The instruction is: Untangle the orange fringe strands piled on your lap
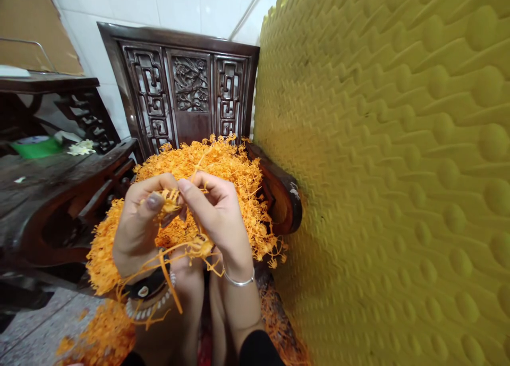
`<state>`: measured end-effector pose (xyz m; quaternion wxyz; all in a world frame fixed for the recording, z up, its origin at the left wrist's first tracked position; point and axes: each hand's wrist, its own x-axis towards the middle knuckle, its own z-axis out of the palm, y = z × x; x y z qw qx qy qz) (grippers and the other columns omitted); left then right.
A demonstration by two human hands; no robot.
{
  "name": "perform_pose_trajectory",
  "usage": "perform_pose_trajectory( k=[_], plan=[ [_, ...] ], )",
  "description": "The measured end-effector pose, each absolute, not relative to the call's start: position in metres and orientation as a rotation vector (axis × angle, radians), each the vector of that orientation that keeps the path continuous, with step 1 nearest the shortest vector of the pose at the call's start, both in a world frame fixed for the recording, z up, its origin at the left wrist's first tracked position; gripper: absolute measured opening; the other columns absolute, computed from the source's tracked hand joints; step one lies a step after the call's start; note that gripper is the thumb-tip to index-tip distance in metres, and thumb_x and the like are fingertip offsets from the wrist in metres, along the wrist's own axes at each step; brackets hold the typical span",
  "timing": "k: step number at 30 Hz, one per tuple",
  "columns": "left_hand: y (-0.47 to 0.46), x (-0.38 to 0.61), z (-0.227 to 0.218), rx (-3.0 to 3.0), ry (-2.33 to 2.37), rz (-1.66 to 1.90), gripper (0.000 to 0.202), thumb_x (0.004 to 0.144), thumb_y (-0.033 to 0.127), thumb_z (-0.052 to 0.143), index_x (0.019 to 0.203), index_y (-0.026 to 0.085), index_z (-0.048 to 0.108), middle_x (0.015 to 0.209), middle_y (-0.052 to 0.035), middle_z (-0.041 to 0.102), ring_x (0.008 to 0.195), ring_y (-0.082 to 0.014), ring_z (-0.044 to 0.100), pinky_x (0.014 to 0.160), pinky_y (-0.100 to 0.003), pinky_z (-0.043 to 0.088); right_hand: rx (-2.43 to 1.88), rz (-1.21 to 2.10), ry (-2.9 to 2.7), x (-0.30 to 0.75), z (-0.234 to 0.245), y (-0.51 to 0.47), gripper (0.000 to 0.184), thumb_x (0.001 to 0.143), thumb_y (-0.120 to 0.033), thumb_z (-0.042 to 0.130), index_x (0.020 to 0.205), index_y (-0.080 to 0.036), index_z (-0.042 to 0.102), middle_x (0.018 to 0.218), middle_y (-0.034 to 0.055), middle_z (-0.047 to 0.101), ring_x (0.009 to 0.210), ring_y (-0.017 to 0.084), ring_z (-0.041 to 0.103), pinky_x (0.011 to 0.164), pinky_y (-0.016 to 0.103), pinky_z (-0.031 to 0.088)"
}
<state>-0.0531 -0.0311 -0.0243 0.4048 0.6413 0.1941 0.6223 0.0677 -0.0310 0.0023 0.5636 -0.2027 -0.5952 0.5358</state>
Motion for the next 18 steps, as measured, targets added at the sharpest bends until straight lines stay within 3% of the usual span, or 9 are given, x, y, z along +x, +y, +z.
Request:
perform_pose_trajectory(
  k=[7, 10, 15, 18],
  plan=[
    [-0.0351, -0.0507, -0.0204, 1.633, 0.6, 1.618, 0.024, 0.081, 0.031, 0.048, 0.063, 0.017, 0.054, 0.054, 0.0017, 0.043, 0.047, -0.0088, 0.032, 0.046, -0.024, 0.03, -0.499, 1.276, -1.38, 0.067, 0.0021, -0.0307, 0.026, 0.078, -0.029, 0.058, 0.058, -0.017, 0.046, 0.048, -0.0085, 0.039, 0.037, 0.002, 0.029, 0.034, 0.016, 0.024],
    [-0.0352, -0.0498, -0.0181, 1.629, 0.629, 1.656, 0.024, 0.08, 0.033, 0.052, 0.062, 0.017, 0.057, 0.054, 0.001, 0.047, 0.048, -0.0096, 0.038, 0.047, -0.023, 0.032, -0.543, 1.182, -1.36, 0.0674, 0.0016, -0.0296, 0.027, 0.077, -0.03, 0.059, 0.058, -0.018, 0.044, 0.049, -0.0082, 0.035, 0.039, 0.002, 0.027, 0.034, 0.017, 0.021],
    [-0.0375, -0.0505, -0.0156, 1.707, 0.72, 1.634, 0.006, 0.071, 0.022, 0.064, 0.066, 0.018, 0.064, 0.057, 0.0014, 0.056, 0.05, -0.0089, 0.047, 0.048, -0.02, 0.036, -0.546, 1.153, -1.306, 0.069, 0.0026, -0.0301, 0.029, 0.078, -0.031, 0.057, 0.059, -0.019, 0.04, 0.05, -0.0078, 0.033, 0.041, 0.003, 0.026, 0.036, 0.018, 0.022],
    [-0.0375, -0.0493, -0.0166, 1.68, 0.612, 1.651, 0.018, 0.077, 0.022, 0.057, 0.063, 0.019, 0.068, 0.051, 0.0015, 0.057, 0.043, -0.0077, 0.042, 0.046, -0.02, 0.036, -0.468, 1.261, -1.285, 0.0703, 0.0019, -0.0308, 0.03, 0.08, -0.031, 0.053, 0.057, -0.019, 0.038, 0.048, -0.0077, 0.03, 0.038, 0.003, 0.023, 0.034, 0.019, 0.018]
  ],
)
